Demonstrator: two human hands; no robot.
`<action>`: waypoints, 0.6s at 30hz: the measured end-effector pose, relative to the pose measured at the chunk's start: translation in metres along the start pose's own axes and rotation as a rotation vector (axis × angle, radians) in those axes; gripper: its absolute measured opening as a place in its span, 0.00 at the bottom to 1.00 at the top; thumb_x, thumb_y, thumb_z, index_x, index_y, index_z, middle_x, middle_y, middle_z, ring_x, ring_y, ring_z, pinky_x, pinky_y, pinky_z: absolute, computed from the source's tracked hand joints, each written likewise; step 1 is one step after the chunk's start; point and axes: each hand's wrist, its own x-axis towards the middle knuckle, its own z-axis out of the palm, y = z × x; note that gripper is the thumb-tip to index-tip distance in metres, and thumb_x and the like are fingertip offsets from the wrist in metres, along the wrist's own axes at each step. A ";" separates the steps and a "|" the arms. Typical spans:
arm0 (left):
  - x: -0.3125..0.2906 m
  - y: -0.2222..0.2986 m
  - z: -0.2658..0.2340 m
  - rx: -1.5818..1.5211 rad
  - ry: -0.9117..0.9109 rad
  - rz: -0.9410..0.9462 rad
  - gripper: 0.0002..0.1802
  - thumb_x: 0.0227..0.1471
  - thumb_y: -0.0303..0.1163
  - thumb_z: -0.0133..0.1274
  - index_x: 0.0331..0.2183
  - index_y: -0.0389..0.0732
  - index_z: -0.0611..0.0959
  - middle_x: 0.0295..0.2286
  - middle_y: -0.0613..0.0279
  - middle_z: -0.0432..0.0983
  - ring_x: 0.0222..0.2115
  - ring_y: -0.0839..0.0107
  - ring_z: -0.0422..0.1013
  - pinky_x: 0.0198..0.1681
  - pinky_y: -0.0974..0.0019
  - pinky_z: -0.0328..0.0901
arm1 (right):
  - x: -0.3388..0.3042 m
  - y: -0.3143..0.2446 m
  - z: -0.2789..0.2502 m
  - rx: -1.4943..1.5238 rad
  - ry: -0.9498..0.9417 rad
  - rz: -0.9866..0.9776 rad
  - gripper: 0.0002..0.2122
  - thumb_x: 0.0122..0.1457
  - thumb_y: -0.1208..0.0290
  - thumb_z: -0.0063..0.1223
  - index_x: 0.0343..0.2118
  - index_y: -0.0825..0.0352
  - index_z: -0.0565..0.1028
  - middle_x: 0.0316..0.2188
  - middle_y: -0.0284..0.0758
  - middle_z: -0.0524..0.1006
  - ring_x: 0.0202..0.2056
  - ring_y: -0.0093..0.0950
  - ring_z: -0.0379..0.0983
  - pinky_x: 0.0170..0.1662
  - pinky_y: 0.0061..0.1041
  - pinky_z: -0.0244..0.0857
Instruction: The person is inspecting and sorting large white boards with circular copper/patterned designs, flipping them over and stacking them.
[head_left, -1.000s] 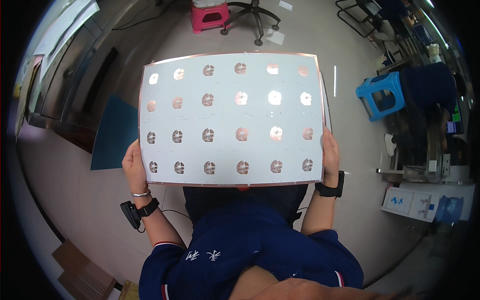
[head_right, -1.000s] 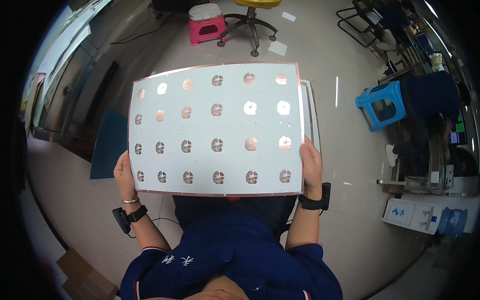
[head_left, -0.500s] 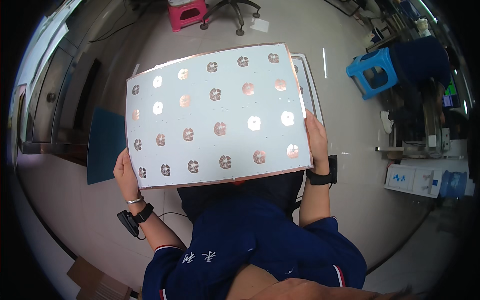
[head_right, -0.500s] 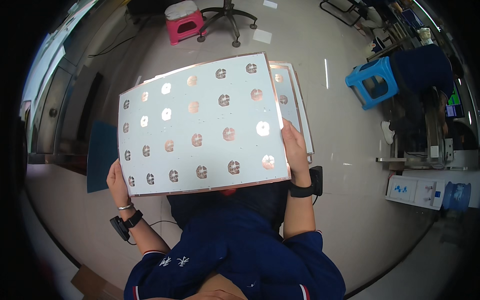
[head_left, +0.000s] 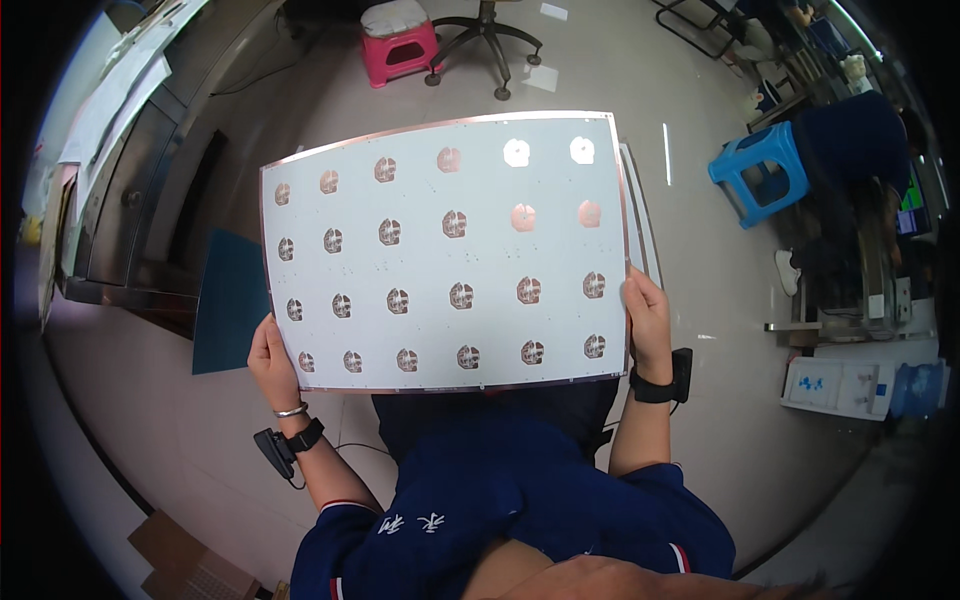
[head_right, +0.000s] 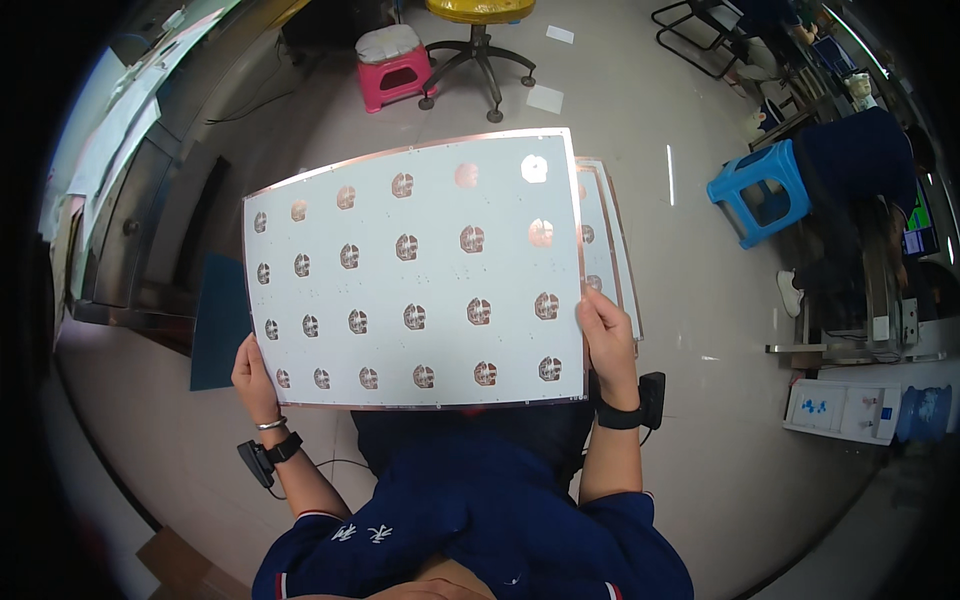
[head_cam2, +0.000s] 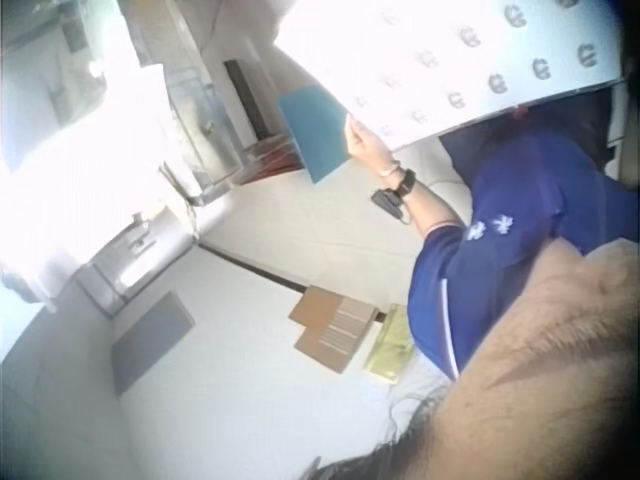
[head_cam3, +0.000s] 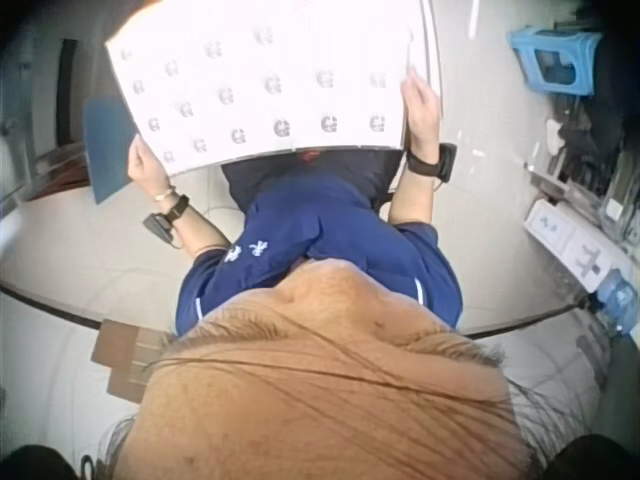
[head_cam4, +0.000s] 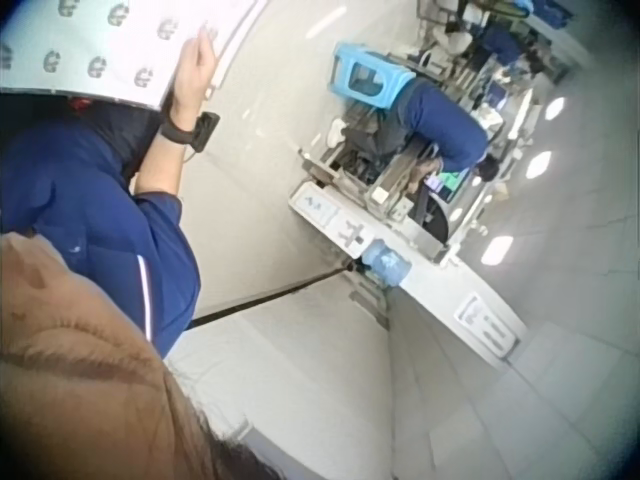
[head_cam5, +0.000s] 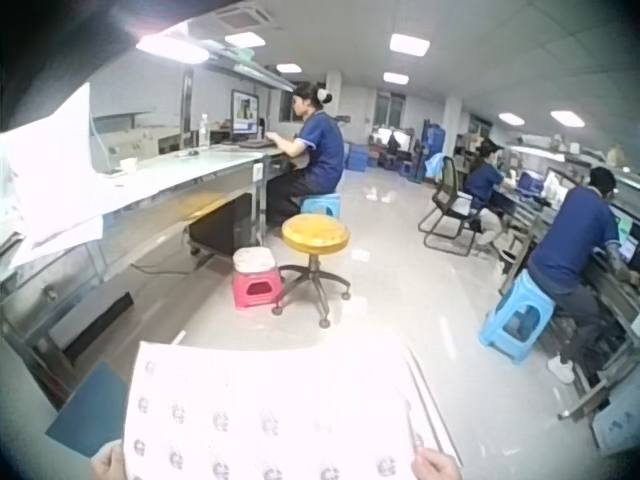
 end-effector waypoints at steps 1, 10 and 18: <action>0.000 0.001 0.000 -0.011 0.005 0.016 0.17 0.58 0.34 0.41 0.40 0.30 0.76 0.31 0.61 0.76 0.30 0.80 0.69 0.35 0.76 0.63 | 0.000 -0.001 -0.001 -0.013 -0.030 -0.030 0.16 0.61 0.66 0.41 0.45 0.75 0.69 0.27 0.26 0.72 0.27 0.12 0.63 0.31 0.12 0.58; 0.001 0.008 0.001 -0.092 0.050 0.090 0.17 0.57 0.35 0.42 0.40 0.30 0.76 0.31 0.62 0.75 0.30 0.80 0.68 0.34 0.77 0.63 | -0.001 -0.005 -0.007 0.041 -0.029 -0.090 0.13 0.60 0.68 0.43 0.38 0.76 0.72 0.28 0.28 0.73 0.27 0.15 0.65 0.31 0.13 0.59; 0.007 0.014 -0.002 -0.134 0.045 0.097 0.15 0.55 0.32 0.46 0.37 0.30 0.78 0.29 0.63 0.76 0.29 0.80 0.68 0.33 0.78 0.63 | 0.012 -0.007 -0.004 0.172 -0.039 -0.030 0.17 0.61 0.63 0.38 0.35 0.77 0.71 0.28 0.36 0.75 0.26 0.21 0.71 0.30 0.18 0.65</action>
